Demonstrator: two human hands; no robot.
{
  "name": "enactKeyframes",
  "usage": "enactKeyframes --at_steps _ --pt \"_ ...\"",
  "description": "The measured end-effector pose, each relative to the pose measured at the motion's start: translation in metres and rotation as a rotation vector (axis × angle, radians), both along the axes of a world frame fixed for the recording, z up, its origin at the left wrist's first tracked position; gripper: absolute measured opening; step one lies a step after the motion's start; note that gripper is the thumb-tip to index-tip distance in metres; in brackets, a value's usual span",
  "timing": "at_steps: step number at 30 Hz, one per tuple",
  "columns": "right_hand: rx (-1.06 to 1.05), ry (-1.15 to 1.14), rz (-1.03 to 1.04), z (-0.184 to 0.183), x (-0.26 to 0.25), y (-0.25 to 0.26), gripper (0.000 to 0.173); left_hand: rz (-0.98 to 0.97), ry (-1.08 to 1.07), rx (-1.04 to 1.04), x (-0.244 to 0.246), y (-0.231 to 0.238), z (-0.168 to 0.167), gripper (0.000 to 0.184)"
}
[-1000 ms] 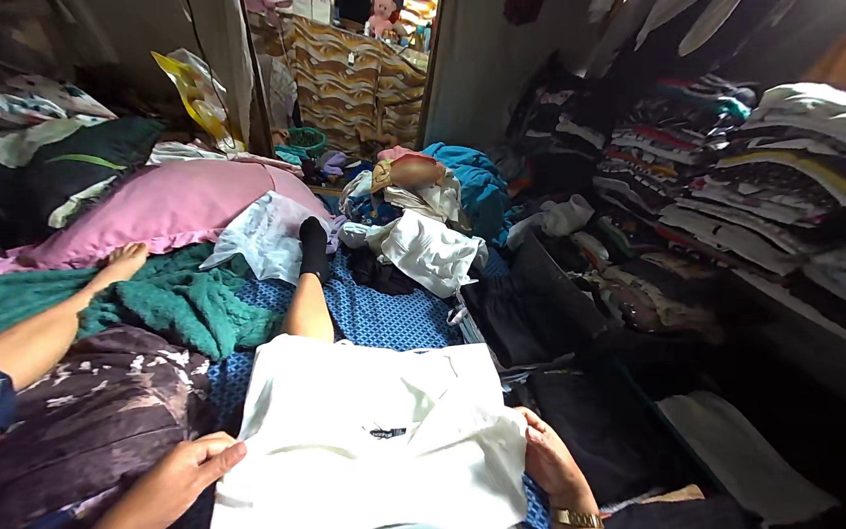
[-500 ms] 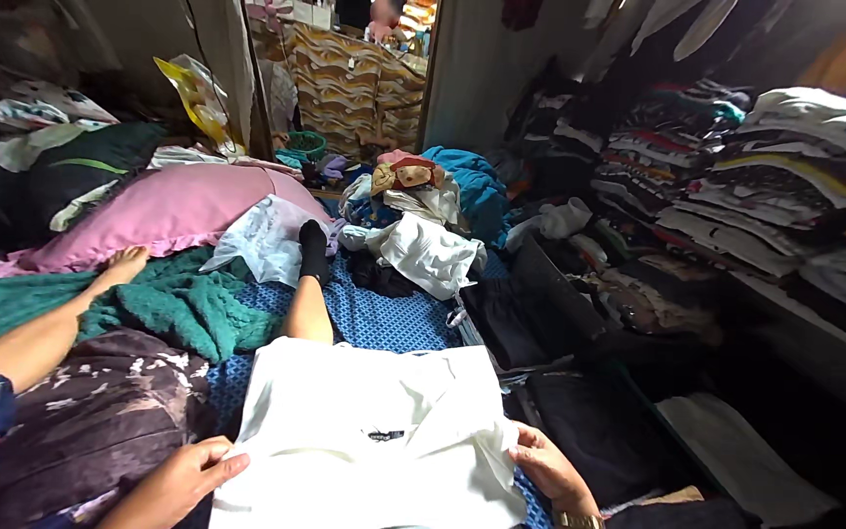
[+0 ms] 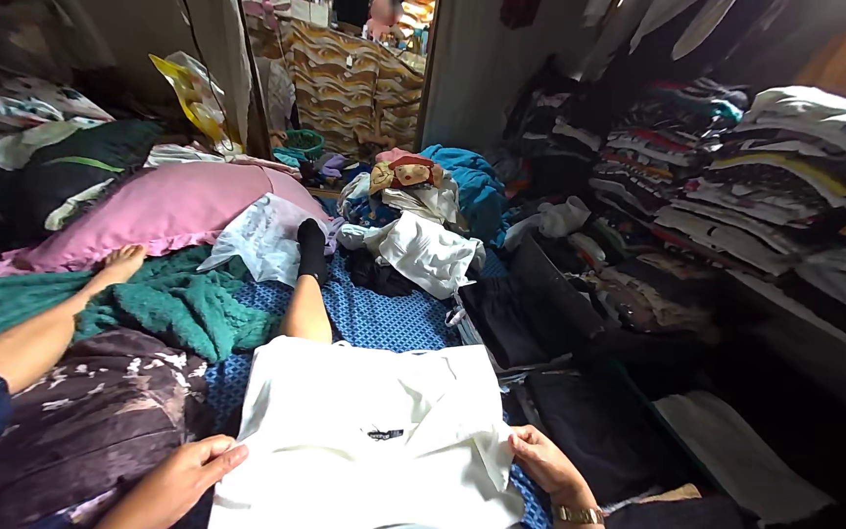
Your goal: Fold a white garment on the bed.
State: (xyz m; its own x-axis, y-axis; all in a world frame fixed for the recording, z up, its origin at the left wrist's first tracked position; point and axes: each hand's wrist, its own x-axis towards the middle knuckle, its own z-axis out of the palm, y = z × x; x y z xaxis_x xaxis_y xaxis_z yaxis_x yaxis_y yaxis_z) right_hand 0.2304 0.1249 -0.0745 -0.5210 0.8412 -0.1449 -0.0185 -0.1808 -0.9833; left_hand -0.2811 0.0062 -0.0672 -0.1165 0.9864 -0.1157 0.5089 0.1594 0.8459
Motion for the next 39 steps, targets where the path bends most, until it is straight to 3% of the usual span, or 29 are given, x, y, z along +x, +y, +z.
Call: enactKeyframes --at_steps 8,14,21,26,31,39 --pt "-0.059 -0.05 -0.103 -0.0012 -0.0082 0.0023 0.024 -0.002 -0.061 -0.029 0.0038 0.0 0.0022 0.017" --pt "-0.049 -0.026 -0.1 -0.0054 -0.0084 0.0026 0.028 -0.065 0.021 -0.037 -0.0017 0.0005 -0.0039 0.035" --pt "-0.036 -0.016 0.063 -0.0023 -0.0016 0.001 0.024 -0.081 0.034 -0.051 -0.0008 -0.0004 -0.0009 0.031" --pt "-0.044 -0.045 -0.053 -0.0034 -0.0103 -0.0002 0.024 -0.063 0.024 -0.077 0.0028 0.0002 0.0017 0.028" --pt "-0.028 -0.003 0.014 -0.0066 -0.0057 0.0014 0.025 -0.071 0.019 -0.073 0.001 0.0017 -0.0007 0.033" --pt "-0.035 -0.02 -0.087 -0.0083 -0.01 -0.0001 0.03 -0.062 0.01 -0.055 0.0004 0.0013 -0.0033 0.036"
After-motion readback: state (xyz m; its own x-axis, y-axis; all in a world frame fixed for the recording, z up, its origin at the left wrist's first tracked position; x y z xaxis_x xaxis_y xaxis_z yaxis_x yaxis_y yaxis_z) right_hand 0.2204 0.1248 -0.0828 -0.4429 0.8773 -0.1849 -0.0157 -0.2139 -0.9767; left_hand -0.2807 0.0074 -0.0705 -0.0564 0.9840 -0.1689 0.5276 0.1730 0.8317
